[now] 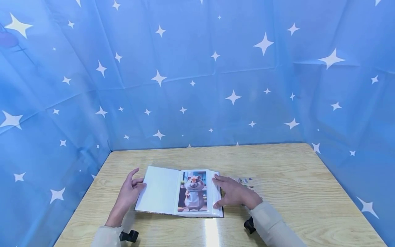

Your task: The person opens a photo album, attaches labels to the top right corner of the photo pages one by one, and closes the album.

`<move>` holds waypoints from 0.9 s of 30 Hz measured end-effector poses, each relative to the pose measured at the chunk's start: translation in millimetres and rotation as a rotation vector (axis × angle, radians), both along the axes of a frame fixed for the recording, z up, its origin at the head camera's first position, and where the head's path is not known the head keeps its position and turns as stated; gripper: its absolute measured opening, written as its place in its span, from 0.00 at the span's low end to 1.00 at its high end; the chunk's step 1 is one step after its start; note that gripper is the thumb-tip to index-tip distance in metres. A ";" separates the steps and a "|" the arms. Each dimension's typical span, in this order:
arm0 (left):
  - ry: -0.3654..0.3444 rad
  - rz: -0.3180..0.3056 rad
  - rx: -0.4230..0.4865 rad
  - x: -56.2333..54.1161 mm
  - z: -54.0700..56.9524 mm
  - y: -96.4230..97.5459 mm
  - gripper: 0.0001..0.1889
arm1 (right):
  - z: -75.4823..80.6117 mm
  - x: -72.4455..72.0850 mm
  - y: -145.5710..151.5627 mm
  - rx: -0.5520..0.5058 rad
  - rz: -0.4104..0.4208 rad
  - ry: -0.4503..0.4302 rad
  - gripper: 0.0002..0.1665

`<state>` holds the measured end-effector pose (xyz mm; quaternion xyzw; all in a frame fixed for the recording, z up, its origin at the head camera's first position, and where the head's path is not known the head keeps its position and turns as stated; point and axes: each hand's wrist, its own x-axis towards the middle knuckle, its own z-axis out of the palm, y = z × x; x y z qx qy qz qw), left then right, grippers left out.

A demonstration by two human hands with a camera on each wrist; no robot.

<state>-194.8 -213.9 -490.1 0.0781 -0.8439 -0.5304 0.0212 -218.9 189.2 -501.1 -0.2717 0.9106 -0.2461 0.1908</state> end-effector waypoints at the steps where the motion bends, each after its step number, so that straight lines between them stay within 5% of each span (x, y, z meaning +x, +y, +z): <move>1: -0.003 0.003 0.000 -0.4 -1.2 -0.6 0.37 | 0.4 0.1 -0.1 0.001 0.000 -0.001 0.63; 27: -0.087 -0.011 -0.036 -2.3 -24.1 -4.5 0.40 | 0.6 0.8 -1.8 0.012 -0.032 -0.005 0.64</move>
